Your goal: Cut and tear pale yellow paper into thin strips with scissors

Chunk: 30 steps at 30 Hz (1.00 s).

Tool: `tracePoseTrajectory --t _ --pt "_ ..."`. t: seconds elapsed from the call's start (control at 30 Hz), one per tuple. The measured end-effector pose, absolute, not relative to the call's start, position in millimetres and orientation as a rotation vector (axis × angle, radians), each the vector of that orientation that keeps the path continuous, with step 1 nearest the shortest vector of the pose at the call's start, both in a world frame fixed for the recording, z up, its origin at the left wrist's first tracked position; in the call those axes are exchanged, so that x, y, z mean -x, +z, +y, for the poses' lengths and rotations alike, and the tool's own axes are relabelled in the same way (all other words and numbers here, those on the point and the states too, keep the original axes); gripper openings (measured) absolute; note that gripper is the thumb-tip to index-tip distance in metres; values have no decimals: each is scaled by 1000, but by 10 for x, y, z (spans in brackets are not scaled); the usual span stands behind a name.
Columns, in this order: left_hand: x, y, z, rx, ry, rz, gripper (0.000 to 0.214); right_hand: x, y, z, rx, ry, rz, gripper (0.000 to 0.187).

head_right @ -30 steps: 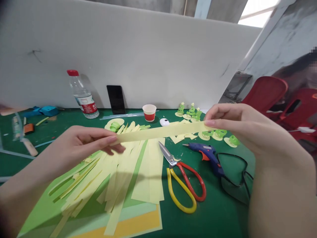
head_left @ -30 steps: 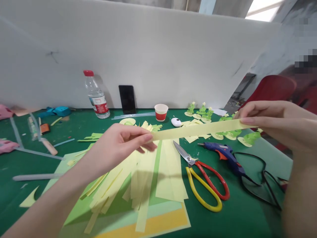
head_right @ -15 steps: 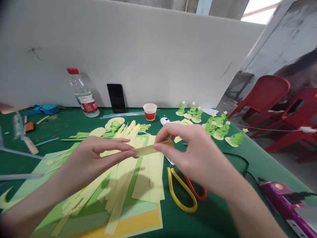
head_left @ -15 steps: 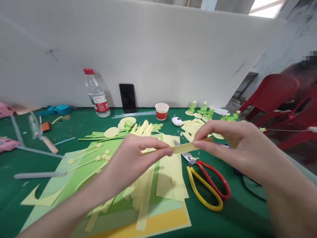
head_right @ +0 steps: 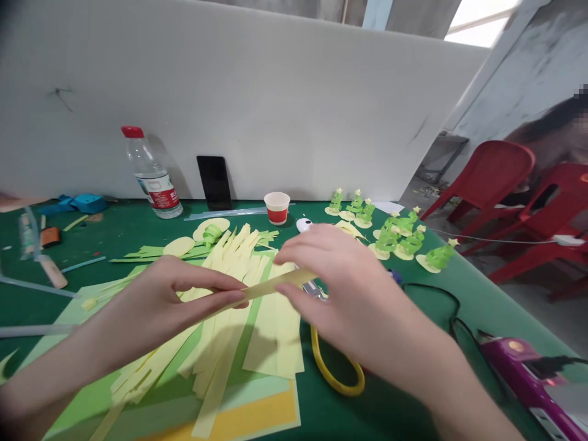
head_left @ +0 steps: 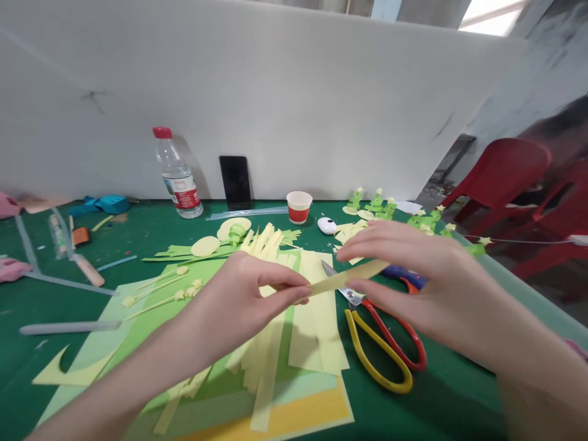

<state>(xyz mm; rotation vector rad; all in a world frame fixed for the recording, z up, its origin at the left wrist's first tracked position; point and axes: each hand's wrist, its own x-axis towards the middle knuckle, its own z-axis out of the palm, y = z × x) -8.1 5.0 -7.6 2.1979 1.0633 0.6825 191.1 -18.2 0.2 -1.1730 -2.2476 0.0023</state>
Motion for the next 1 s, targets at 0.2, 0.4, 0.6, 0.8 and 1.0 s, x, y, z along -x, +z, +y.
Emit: tracePoseTrajectory --t 0.2,0.4,0.6,0.8,1.0 --pt "54 -96 -34 -2312 741 1005 16 -1781 -52 -228 1147 129 -2383 25" --pt "25 -125 -62 -2519 838 999 17 -1735 -48 -256 1261 146 -2350 22" --pt "-6 -185 -66 -2552 790 1051 17 -1654 -90 -268 1264 168 -2362 27" --pt "-6 -201 -59 -2513 821 1089 13 -1656 -96 -276 1270 175 -2344 26" --pt "97 -154 86 -2421 836 1212 14 -1848 -11 -283 1325 89 -2346 26"
